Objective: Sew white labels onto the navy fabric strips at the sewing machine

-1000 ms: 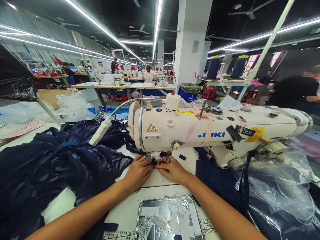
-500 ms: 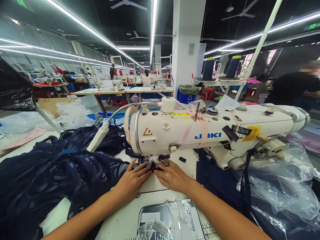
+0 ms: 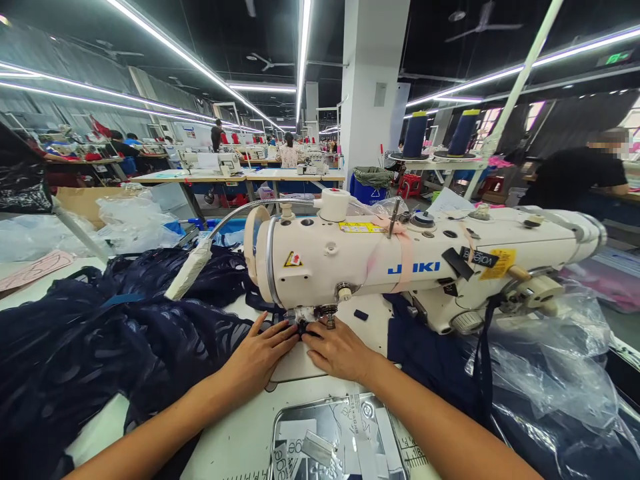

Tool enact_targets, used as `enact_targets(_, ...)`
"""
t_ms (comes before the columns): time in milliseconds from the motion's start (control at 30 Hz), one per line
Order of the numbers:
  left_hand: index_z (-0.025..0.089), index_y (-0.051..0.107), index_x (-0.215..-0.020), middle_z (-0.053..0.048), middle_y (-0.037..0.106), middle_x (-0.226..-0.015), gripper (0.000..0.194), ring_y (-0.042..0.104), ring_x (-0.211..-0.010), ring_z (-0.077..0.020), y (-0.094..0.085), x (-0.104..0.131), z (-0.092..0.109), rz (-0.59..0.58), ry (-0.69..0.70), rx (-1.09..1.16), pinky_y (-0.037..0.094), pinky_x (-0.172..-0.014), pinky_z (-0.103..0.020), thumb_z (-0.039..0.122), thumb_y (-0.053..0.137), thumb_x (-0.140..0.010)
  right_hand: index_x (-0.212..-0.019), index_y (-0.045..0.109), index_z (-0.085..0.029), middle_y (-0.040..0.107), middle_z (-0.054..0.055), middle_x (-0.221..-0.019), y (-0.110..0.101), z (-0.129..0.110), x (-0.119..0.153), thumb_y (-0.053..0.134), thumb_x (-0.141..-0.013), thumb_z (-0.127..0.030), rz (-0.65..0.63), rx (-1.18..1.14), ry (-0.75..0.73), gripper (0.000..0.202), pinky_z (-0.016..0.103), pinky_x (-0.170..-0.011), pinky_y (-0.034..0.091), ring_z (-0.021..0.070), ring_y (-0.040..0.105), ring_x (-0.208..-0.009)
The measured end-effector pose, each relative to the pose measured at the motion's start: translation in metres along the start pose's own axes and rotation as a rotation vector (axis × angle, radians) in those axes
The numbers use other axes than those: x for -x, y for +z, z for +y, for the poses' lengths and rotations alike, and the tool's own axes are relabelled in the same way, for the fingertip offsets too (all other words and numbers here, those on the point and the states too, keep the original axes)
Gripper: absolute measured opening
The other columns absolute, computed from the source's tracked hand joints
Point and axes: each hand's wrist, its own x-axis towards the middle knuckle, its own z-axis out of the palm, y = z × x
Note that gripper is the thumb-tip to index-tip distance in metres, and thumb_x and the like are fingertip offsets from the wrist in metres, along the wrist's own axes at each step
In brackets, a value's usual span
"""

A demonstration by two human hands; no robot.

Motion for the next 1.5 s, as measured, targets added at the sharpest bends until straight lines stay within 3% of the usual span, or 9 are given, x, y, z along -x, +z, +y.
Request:
enact_targets(267, 0.018, 0.048, -0.120, -0.007, 0.049, -0.128, 0.044, 0.042, -0.119, -0.0253, 0.000, -0.005, -0.001, 0.003, -0.034, -0.057, 0.018, -0.102, -0.055, 0.011, 0.046, -0.077, -0.111, 0.057, -0.011, 0.057, 0.014, -0.114, 0.001, 0.001, 0.000, 0.049, -0.082, -0.028, -0.115, -0.015, 0.101, 0.034, 0.039, -0.083, 0.047, 0.0235, 0.057, -0.096)
enact_targets(467, 0.018, 0.052, -0.116, -0.007, 0.055, -0.121, 0.040, 0.044, -0.115, -0.0237, 0.000, -0.011, -0.002, 0.095, -0.044, -0.116, 0.023, -0.100, -0.047, 0.008, 0.045, -0.077, -0.111, 0.057, -0.012, 0.060, 0.012, -0.110, 0.004, 0.005, -0.001, 0.052, -0.080, -0.029, -0.136, -0.063, 0.183, 0.036, 0.038, -0.086, 0.045, 0.0237, 0.056, -0.097)
enact_targets(633, 0.010, 0.062, -0.088, -0.013, 0.061, -0.085, 0.021, 0.053, -0.084, -0.0257, -0.003, -0.011, 0.010, 0.204, -0.172, -0.248, 0.039, -0.074, -0.041, 0.012, 0.043, -0.080, -0.114, 0.054, -0.011, 0.062, 0.014, -0.100, 0.009, 0.005, -0.002, 0.049, -0.082, -0.028, -0.133, -0.017, 0.321, 0.036, 0.037, -0.076, 0.048, 0.0243, 0.057, -0.089)
enact_targets(733, 0.008, 0.061, -0.089, -0.013, 0.060, -0.078, 0.022, 0.053, -0.074, -0.0251, -0.005, -0.010, 0.014, 0.205, -0.243, -0.286, 0.039, -0.067, -0.041, 0.016, 0.042, -0.081, -0.108, 0.057, -0.008, 0.062, 0.017, -0.094, 0.008, 0.003, -0.005, 0.047, -0.083, -0.034, -0.198, 0.064, 0.365, 0.037, 0.040, -0.076, 0.047, 0.0275, 0.056, -0.090)
enact_targets(867, 0.012, 0.059, -0.100, -0.013, 0.061, -0.092, 0.026, 0.053, -0.085, -0.0274, -0.008, -0.015, 0.008, 0.190, -0.273, -0.270, 0.035, -0.080, -0.049, 0.017, 0.042, -0.081, -0.103, 0.059, -0.004, 0.062, 0.020, -0.093, -0.004, -0.008, -0.011, 0.052, -0.080, -0.036, -0.279, 0.151, 0.330, 0.040, 0.044, -0.082, 0.043, 0.0309, 0.055, -0.093)
enact_targets(1000, 0.018, 0.060, -0.097, -0.010, 0.060, -0.098, 0.024, 0.050, -0.097, -0.0266, -0.008, -0.023, -0.002, 0.132, -0.179, -0.198, 0.031, -0.088, -0.049, 0.014, 0.044, -0.079, -0.084, 0.064, -0.005, 0.062, 0.018, -0.086, -0.020, -0.020, -0.009, 0.056, -0.073, -0.016, -0.319, 0.181, 0.226, 0.017, 0.037, -0.081, 0.043, 0.0265, 0.057, -0.086)
enact_targets(1067, 0.018, 0.060, -0.095, -0.009, 0.060, -0.093, 0.024, 0.050, -0.095, -0.0256, -0.007, -0.027, -0.005, 0.118, -0.163, -0.175, 0.033, -0.087, -0.047, 0.013, 0.046, -0.077, -0.082, 0.063, -0.005, 0.061, 0.016, -0.082, -0.023, -0.021, -0.006, 0.056, -0.069, -0.009, -0.329, 0.191, 0.180, 0.016, 0.035, -0.077, 0.044, 0.0248, 0.057, -0.082)
enact_targets(1267, 0.019, 0.061, -0.090, -0.008, 0.060, -0.084, 0.021, 0.051, -0.090, -0.0240, -0.006, -0.028, -0.005, 0.152, -0.173, -0.164, 0.035, -0.086, -0.044, 0.013, 0.046, -0.077, -0.080, 0.063, -0.007, 0.061, 0.013, -0.084, -0.017, -0.011, -0.002, 0.048, -0.069, 0.003, -0.321, 0.244, 0.089, 0.021, 0.034, -0.084, 0.043, 0.0224, 0.057, -0.083)
enact_targets(1500, 0.020, 0.062, -0.090, -0.008, 0.060, -0.087, 0.020, 0.051, -0.092, -0.0242, -0.003, -0.028, -0.007, 0.165, -0.174, -0.168, 0.035, -0.086, -0.045, 0.015, 0.047, -0.079, -0.076, 0.061, -0.009, 0.059, 0.010, -0.078, -0.013, -0.013, -0.004, 0.044, -0.073, 0.004, -0.319, 0.201, 0.089, 0.023, 0.030, -0.070, 0.048, 0.0210, 0.056, -0.077)
